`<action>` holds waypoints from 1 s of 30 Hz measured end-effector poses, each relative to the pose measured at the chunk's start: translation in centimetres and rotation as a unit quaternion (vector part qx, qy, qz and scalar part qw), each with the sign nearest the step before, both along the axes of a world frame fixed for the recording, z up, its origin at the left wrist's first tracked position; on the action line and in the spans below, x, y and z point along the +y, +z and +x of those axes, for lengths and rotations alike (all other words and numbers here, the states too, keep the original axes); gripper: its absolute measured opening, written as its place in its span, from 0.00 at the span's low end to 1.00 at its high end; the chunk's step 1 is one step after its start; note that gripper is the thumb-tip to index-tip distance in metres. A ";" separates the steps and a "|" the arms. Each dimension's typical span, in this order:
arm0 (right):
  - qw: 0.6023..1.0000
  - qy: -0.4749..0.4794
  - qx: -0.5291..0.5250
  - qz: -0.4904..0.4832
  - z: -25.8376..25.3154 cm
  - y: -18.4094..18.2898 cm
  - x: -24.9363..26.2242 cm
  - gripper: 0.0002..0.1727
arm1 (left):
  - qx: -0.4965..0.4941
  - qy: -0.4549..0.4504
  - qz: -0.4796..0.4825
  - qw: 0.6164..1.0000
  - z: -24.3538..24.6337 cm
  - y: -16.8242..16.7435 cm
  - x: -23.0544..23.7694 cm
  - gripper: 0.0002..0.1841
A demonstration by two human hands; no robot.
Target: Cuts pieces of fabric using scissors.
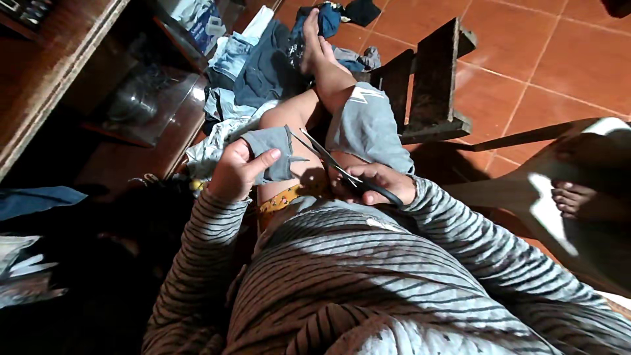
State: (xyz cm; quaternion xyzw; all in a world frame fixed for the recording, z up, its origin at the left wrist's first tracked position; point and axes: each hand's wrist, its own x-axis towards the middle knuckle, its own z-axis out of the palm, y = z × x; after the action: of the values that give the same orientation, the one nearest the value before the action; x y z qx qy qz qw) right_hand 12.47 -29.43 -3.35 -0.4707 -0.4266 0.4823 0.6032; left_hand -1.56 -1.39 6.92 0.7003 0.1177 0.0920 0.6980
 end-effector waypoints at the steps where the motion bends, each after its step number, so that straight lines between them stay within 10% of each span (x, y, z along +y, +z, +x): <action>1: 1.000 0.018 0.009 -0.005 0.2 0.0 -0.5 0.34 | 0.007 0.011 0.006 1.000 0.0 0.4 0.1 0.10; 30: 0.998 0.063 -0.007 0.005 0.4 2.4 2.2 0.35 | 0.033 -0.227 0.020 0.973 2.0 2.3 0.8 0.27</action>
State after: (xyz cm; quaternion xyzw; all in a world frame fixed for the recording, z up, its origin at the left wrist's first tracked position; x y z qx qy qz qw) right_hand 12.86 -27.20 -0.96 -0.4432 -0.4624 0.5141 0.5705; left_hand 0.41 -0.62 9.23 0.7252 -0.0231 -0.0900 0.6822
